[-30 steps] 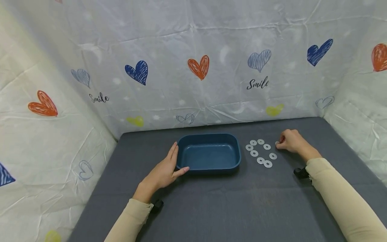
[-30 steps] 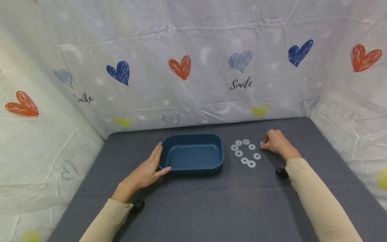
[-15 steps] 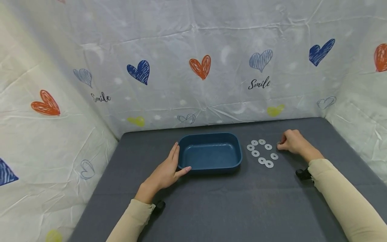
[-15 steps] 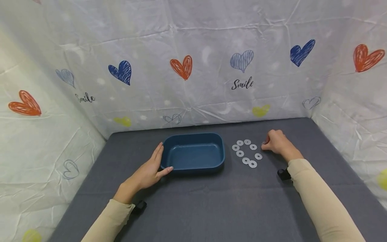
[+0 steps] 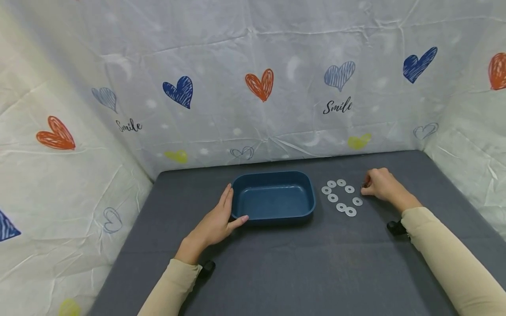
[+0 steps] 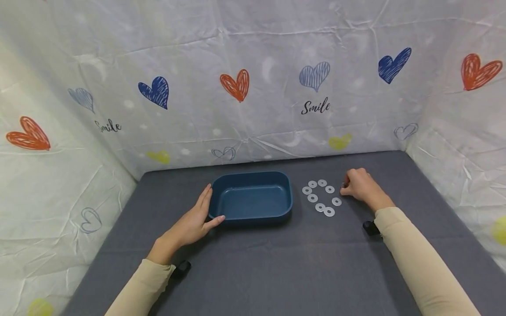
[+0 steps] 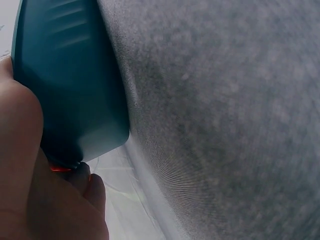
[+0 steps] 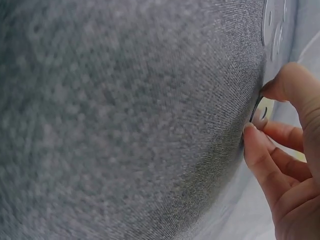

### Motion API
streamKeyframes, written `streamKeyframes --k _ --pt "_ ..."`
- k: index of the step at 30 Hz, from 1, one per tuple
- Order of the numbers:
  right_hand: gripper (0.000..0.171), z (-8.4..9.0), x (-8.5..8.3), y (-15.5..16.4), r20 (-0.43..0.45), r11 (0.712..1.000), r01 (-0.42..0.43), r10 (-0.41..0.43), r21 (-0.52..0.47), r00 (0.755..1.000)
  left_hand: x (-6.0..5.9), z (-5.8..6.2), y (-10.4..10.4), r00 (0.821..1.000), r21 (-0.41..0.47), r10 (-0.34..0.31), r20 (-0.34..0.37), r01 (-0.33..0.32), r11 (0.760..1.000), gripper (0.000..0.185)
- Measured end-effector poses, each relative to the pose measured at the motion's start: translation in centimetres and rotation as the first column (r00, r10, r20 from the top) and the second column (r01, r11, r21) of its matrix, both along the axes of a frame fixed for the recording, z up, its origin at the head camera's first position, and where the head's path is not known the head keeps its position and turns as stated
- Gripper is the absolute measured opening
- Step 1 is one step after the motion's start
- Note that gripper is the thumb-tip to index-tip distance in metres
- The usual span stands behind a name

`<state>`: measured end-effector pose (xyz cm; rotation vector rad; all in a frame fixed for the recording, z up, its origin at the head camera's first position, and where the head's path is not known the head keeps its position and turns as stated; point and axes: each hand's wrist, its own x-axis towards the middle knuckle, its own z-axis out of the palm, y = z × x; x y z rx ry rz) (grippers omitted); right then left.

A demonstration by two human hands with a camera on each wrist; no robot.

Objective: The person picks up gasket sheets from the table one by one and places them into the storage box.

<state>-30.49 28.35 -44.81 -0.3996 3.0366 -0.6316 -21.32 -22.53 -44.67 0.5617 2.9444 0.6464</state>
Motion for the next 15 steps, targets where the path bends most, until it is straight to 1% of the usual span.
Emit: streamKeyframes --k 4,7,15 --pt "0.024 0.3 0.0 0.2 0.005 1.0 -0.018 0.017 0.019 1.0 -0.1 0.0 0.0 1.0 -0.005 -0.002 0.001 0.002 1.0 0.109" --pt "0.023 0.5 0.1 0.3 -0.007 0.999 -0.028 0.028 0.022 1.0 -0.1 0.0 0.0 1.0 -0.011 -0.003 -0.004 0.003 1.0 0.109" --pt "0.017 1.2 0.3 0.3 -0.062 0.999 -0.05 0.049 -0.018 0.997 0.0 0.2 -0.1 1.0 -0.014 0.0 0.002 0.0 1.0 0.109"
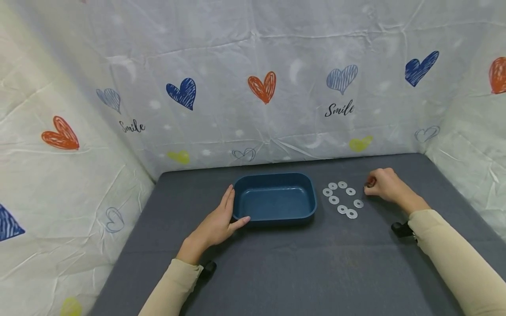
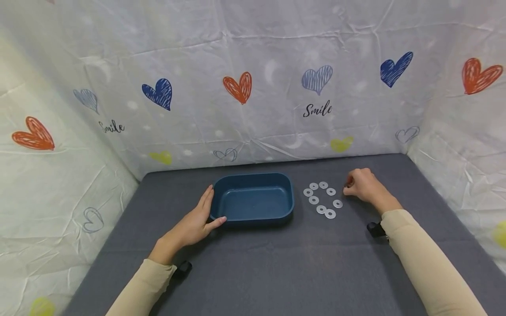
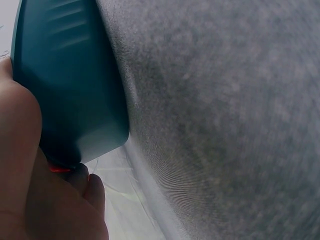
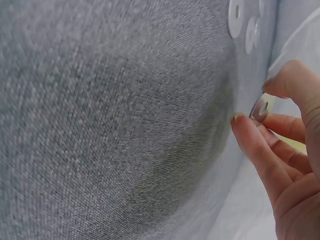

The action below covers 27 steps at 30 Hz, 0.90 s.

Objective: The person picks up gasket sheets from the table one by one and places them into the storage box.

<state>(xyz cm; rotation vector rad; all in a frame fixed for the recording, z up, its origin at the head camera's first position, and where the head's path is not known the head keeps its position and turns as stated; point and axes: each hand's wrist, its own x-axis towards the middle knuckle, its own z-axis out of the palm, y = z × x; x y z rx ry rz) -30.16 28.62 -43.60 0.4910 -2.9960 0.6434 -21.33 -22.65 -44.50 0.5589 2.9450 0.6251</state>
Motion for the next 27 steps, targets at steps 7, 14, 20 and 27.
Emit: streamKeyframes --k 7,14,20,27 --pt "0.017 0.4 0.7 -0.3 -0.044 0.998 -0.036 0.034 -0.056 0.998 -0.1 0.0 -0.1 1.0 0.017 -0.003 0.004 0.002 1.0 0.108" --pt "0.016 0.5 1.9 -1.0 -0.067 0.993 -0.053 0.046 -0.11 0.997 0.0 0.0 -0.1 1.0 0.021 -0.005 0.011 0.005 1.0 0.11" --pt "0.015 0.7 2.6 -2.0 -0.156 0.988 -0.107 0.088 -0.115 0.984 0.0 -0.1 -0.1 1.0 0.02 -0.003 0.005 0.003 1.0 0.109" --pt "0.013 1.3 3.2 -3.3 -0.226 0.976 -0.162 0.126 -0.147 0.966 0.0 -0.1 -0.1 1.0 0.021 0.001 0.01 -0.001 1.0 0.108"
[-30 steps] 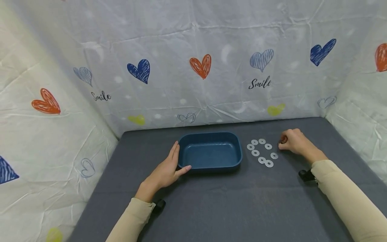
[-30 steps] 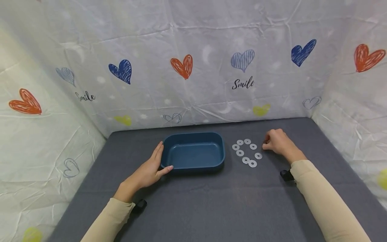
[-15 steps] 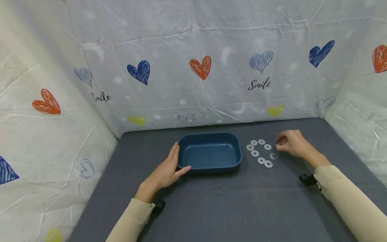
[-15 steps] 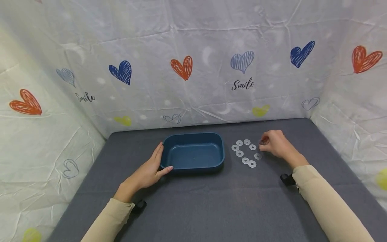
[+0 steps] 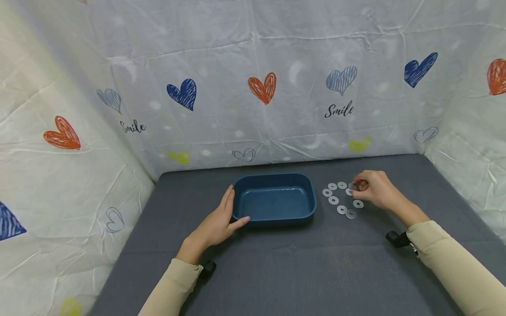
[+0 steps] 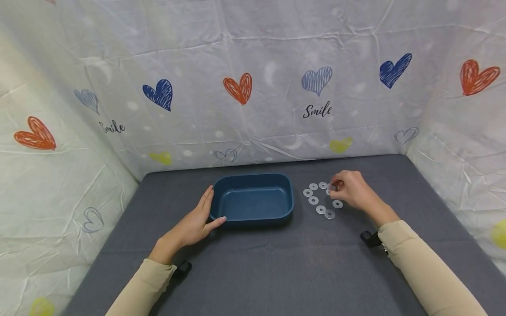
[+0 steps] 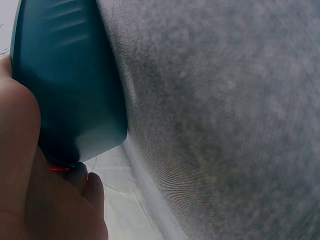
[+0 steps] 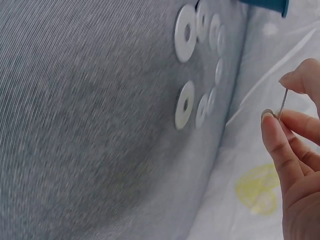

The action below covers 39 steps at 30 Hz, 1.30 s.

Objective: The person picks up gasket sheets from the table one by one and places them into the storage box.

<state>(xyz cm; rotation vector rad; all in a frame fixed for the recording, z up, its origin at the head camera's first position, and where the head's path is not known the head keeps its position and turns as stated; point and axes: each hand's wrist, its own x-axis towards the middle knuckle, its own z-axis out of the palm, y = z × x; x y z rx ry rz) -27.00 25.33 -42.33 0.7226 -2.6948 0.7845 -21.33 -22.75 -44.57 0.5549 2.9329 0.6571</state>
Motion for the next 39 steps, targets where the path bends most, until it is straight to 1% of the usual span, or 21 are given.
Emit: streamKeyframes --k 11,15,19,25,32,39 --pt "0.015 0.9 0.0 -2.3 0.016 0.998 -0.058 0.058 -0.017 0.998 -0.1 0.0 -0.1 1.0 0.007 -0.008 0.003 0.008 1.0 0.11" --pt "0.016 1.3 0.1 -3.4 0.031 0.997 -0.076 0.077 -0.034 0.997 -0.1 0.1 -0.1 1.0 0.006 -0.012 -0.002 0.012 1.0 0.11" --pt "0.016 1.7 0.2 -4.7 0.027 0.993 -0.105 0.106 -0.047 0.994 -0.1 0.2 -0.2 1.0 0.007 -0.01 -0.003 0.01 1.0 0.11" --pt "0.015 1.9 0.2 -6.5 0.021 0.987 -0.147 0.148 -0.062 0.989 0.0 0.0 -0.2 1.0 0.005 -0.006 0.005 0.006 1.0 0.11" --pt "0.015 2.2 0.4 -8.5 0.034 0.982 -0.173 0.176 -0.081 0.984 0.0 0.0 -0.3 1.0 0.005 -0.008 0.017 0.008 1.0 0.109" --pt "0.015 2.5 0.4 -10.2 0.03 0.974 -0.208 0.211 -0.085 0.977 -0.1 -0.1 -0.1 1.0 0.008 -0.009 0.022 0.009 1.0 0.108"
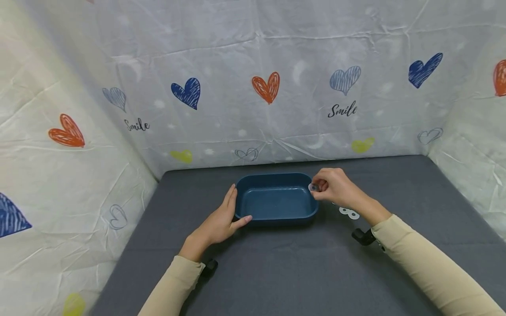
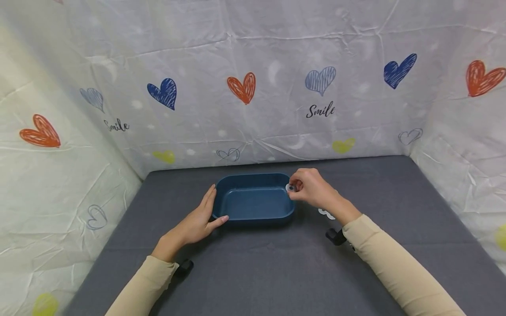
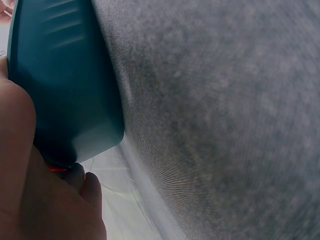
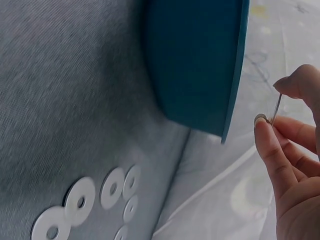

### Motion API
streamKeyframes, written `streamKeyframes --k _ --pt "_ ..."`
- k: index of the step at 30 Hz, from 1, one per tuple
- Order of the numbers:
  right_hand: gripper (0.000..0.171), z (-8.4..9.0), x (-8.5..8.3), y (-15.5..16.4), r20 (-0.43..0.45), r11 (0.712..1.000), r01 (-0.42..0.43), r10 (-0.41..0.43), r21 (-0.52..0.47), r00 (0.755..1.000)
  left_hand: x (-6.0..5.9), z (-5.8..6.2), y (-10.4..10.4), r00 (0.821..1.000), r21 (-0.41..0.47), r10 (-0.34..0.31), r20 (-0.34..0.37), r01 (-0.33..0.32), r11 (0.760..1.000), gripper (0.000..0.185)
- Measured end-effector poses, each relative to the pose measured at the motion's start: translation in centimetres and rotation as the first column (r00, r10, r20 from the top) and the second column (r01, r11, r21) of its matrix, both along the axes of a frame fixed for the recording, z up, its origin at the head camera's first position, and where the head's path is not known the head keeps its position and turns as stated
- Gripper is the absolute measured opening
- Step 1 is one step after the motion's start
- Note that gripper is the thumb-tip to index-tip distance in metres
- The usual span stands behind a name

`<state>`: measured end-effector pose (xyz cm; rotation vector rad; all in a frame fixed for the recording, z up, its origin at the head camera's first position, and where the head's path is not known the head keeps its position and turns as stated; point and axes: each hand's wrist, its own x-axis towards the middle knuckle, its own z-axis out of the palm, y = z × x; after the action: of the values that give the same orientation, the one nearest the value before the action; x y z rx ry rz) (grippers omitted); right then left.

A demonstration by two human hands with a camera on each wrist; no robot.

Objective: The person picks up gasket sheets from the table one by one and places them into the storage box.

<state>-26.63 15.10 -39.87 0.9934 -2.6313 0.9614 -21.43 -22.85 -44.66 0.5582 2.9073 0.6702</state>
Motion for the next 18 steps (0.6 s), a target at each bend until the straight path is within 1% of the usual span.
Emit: streamKeyframes --k 7,12,18 --pt "0.014 -0.1 0.0 -1.7 -0.014 0.999 -0.036 0.036 -0.02 0.999 0.1 -0.1 -0.1 1.0 0.008 0.001 0.005 -0.001 1.0 0.109" --pt "0.014 0.0 -0.2 -3.2 -0.037 0.998 -0.065 0.064 -0.026 0.997 0.2 0.1 -0.1 1.0 0.003 0.004 0.012 -0.004 1.0 0.109" --pt "0.014 -0.1 -0.4 -5.1 -0.036 0.996 -0.083 0.082 -0.03 0.996 0.3 0.3 0.1 1.0 0.017 0.0 0.018 0.0 1.0 0.107"
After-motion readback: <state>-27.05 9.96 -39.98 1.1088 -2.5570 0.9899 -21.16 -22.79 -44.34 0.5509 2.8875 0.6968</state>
